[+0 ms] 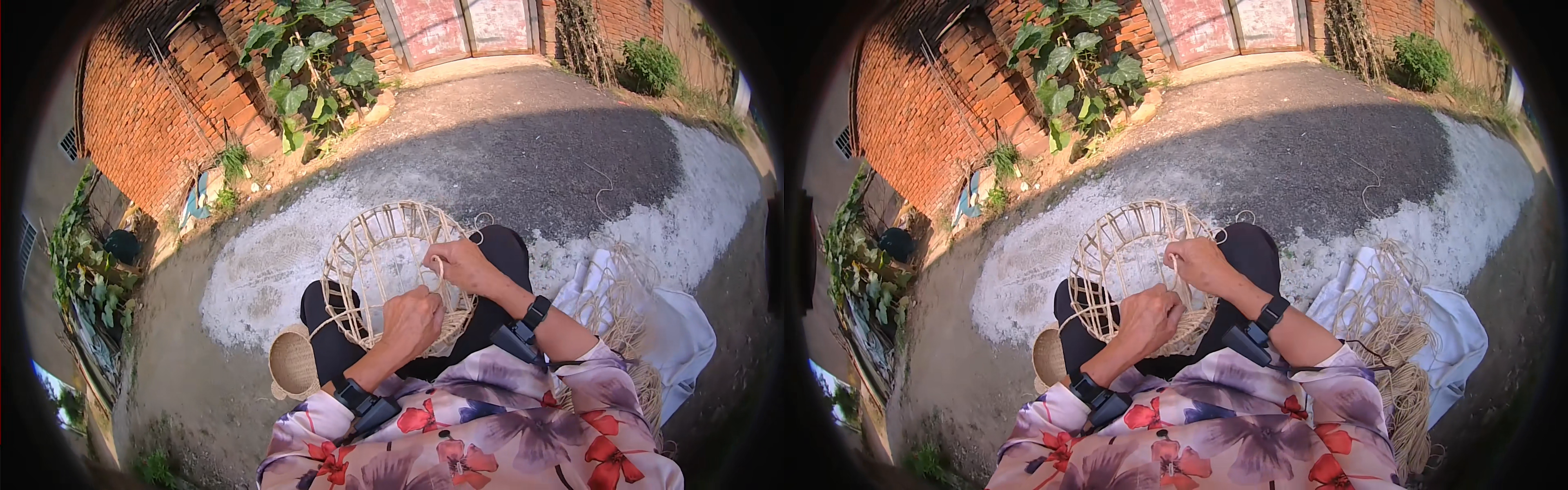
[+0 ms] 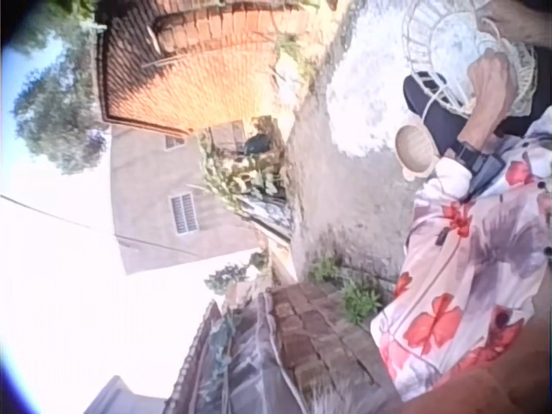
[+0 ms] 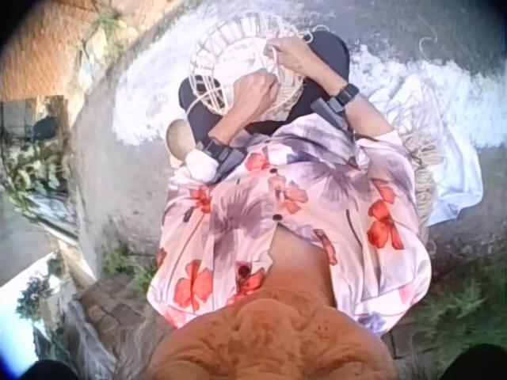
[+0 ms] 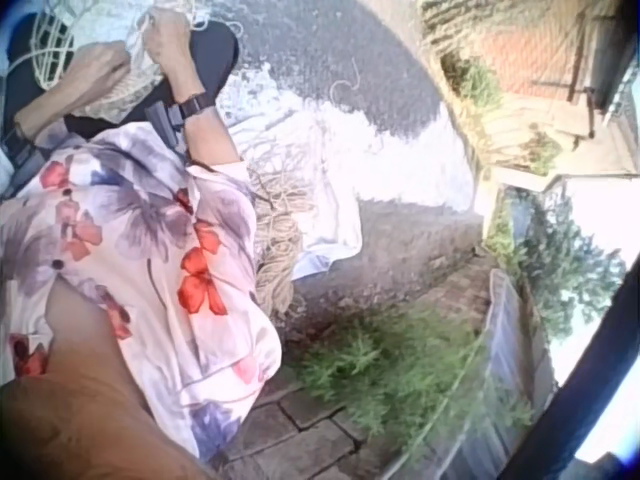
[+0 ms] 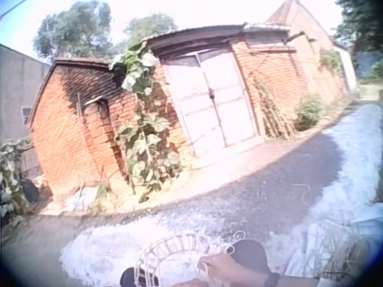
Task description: Weaving a decorative or functional bamboo/wicker basket outdoors.
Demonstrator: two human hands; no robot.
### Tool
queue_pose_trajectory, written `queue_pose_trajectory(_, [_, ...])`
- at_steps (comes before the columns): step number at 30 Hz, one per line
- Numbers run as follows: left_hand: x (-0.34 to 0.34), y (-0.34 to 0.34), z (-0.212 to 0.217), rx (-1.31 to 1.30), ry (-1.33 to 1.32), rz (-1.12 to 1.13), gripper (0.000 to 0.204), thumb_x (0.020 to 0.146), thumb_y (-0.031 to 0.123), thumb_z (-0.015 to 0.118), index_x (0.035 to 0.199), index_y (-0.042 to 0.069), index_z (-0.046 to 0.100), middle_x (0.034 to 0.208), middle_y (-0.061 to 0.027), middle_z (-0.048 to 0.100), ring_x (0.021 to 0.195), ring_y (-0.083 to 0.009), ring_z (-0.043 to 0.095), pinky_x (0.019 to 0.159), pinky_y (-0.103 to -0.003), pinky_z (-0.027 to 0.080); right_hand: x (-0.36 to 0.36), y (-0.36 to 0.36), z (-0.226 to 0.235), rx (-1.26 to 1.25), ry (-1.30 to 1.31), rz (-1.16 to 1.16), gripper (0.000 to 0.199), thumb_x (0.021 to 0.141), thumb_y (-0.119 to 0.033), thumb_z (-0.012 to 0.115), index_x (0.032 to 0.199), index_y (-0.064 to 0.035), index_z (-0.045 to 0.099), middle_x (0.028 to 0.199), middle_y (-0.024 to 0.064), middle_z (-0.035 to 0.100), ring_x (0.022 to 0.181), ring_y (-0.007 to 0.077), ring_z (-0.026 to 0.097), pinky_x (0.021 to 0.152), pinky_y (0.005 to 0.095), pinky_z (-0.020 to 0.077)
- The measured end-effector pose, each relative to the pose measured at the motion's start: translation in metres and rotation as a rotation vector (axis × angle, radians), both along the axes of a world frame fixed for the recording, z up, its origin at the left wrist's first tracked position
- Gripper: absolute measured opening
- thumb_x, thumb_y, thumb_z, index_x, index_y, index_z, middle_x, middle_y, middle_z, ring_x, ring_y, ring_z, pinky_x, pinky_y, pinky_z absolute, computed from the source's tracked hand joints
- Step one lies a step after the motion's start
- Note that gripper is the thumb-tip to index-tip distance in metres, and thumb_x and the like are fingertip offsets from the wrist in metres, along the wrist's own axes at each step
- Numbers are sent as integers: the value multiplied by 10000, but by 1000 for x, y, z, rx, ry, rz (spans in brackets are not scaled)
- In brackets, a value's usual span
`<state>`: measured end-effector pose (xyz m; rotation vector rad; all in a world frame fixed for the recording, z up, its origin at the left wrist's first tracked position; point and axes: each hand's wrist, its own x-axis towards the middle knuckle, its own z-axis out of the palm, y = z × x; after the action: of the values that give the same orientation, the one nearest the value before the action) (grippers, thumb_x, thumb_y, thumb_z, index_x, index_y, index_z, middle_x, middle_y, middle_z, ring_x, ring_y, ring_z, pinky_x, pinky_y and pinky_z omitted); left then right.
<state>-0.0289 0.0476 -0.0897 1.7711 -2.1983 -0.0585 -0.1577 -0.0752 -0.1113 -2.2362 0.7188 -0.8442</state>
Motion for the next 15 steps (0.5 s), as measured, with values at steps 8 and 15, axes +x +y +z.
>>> queue_pose_trajectory(8, [2,18,8,-71,-55,-148,435,745,397,740,1043,91,658,971,-147,558,701,-339,613,608,-453,482,10,28,0,-108,474,-98,166,781,-128,584,913,-38,632,747,225,657,736,413,653,658,499,505])
queue_pose_trajectory(15, [1,22,4,200,114,4,519,714,404,766,1089,70,634,1004,-163,614,843,-367,650,727,-450,540,16,37,24,-172,417,-79,180,790,-141,564,900,-2,598,704,244,641,700,422,651,638,508,507])
